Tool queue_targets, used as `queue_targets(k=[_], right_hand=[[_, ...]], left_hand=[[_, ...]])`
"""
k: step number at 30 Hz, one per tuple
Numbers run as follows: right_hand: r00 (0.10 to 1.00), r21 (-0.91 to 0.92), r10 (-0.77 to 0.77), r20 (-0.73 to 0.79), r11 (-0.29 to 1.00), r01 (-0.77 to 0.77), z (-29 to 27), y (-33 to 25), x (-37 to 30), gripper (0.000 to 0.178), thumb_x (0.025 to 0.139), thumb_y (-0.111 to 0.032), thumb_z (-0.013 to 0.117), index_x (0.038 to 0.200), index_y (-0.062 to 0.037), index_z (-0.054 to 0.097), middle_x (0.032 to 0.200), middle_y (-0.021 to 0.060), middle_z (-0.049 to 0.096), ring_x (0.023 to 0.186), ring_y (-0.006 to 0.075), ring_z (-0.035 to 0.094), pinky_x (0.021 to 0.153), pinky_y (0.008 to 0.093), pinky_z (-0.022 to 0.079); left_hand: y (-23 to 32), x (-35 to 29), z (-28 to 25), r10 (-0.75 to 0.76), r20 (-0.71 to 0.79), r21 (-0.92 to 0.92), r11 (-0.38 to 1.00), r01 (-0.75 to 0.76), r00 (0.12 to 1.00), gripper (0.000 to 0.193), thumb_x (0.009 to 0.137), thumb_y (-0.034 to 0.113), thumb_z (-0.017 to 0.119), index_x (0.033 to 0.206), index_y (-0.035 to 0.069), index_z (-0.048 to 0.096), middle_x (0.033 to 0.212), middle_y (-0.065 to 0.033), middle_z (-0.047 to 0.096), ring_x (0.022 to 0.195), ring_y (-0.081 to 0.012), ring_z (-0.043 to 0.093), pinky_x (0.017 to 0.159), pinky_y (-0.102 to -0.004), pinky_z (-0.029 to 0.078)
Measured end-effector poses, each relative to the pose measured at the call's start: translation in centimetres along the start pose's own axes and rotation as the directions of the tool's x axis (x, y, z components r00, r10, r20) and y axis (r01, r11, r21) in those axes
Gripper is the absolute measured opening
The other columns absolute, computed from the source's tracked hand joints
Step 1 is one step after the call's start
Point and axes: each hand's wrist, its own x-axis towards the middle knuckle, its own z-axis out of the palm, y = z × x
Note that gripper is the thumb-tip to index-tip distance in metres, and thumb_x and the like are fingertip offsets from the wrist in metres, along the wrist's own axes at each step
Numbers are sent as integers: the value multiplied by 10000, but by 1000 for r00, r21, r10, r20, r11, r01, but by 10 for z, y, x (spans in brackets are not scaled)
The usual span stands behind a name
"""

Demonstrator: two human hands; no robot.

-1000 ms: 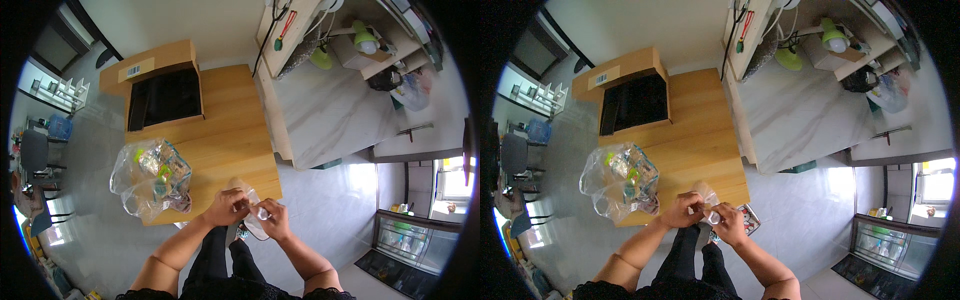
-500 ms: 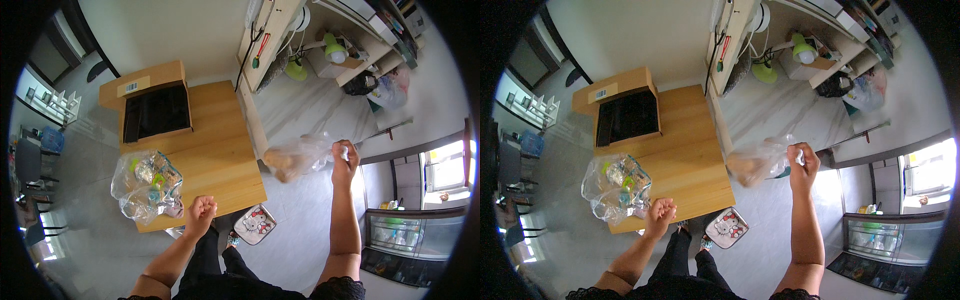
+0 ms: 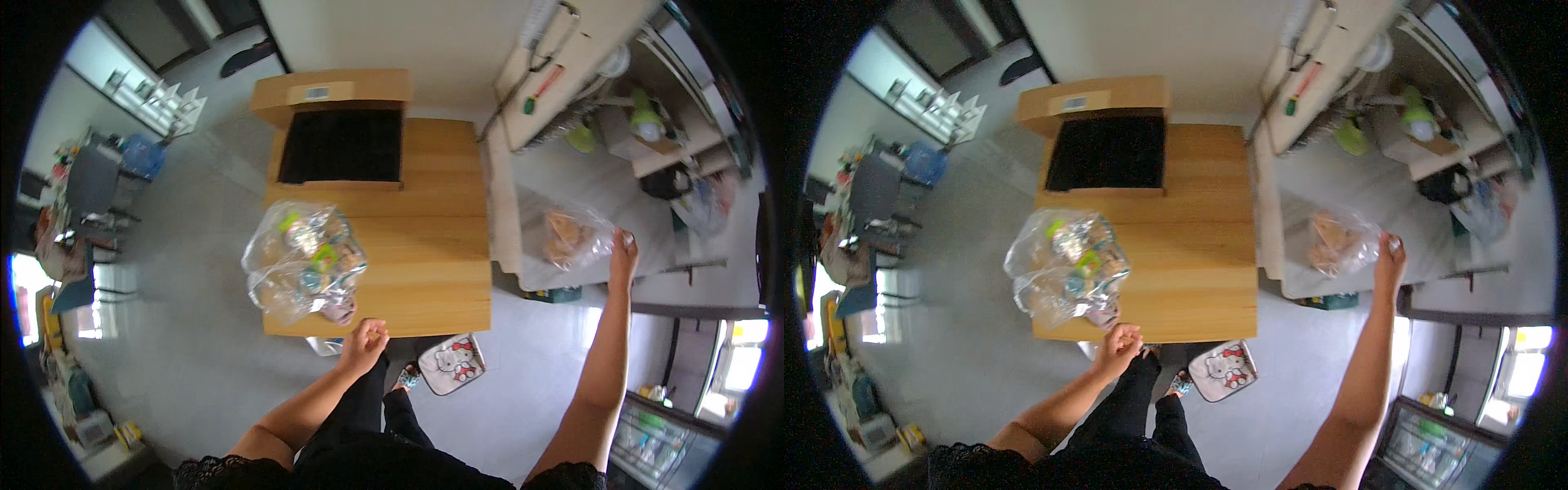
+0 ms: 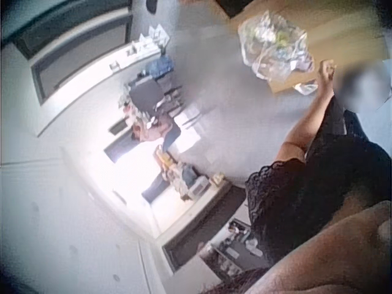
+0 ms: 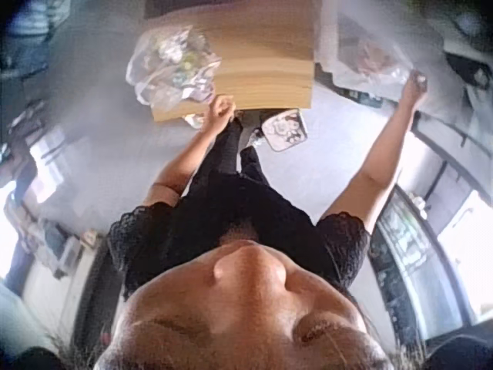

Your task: The person cleans a wooden table and a nearby shelf using a cloth, then washes the cloth in the kitchen sink. They move plastic bags and other items aside to wipe the surfaces, then rinse and wring the cloth under running water.

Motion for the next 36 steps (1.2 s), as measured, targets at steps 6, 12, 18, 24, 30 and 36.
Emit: queue_targets(k=[6,12,18,24,30,36], right_hand=[[972,-494,-237,-14,846,199,23,-18,-38,384,845,-259,635,1126,-17,536,1208,204,512,1123,343,479,931,401,384],[766,-473,-632,-118,714,516,105,-81,-151,626,856,-257,603,1349,8,322,1360,249,364,1293,403,306,1069,497,241],[772,50,-180,610,981,189,224,-63,-316,689,778,-166,671,1358,-22,328,1368,198,367,1279,347,331,1046,442,308],[460,467,-608,647,793,390,277,-178,-387,827,729,-231,713,1400,-48,266,1411,276,253,1273,467,303,1047,526,286],[640,488,-505,579,843,225,311,-213,-353,128,717,58,569,823,-13,585,1193,143,558,1131,373,484,950,438,397],[609,392,-534,586,845,363,273,-237,-272,148,721,-2,594,866,-19,617,1045,172,611,1027,339,537,880,404,440]], left_hand=[[11,-23,-48,-75,-159,90,992,90,984,286,853,46,613,1104,3,482,950,-88,584,762,-118,600,599,-206,485],[19,14,-151,577,-662,692,715,96,477,398,782,144,701,1089,-27,512,1021,-145,579,817,-214,592,739,-295,470],[-11,35,-192,-144,-691,-34,985,167,708,265,795,146,690,962,-19,566,909,-145,613,791,-263,595,713,-332,468],[107,16,-121,518,117,555,674,-489,847,143,736,95,670,855,37,615,836,-109,616,825,-298,591,780,-413,470],[129,89,-157,659,-510,724,676,-138,552,573,647,272,786,1110,26,554,1227,-181,509,1139,-379,459,964,-475,363],[148,148,-199,95,-516,340,935,101,851,235,806,205,686,907,2,625,765,-69,632,720,-130,572,652,-288,447]])
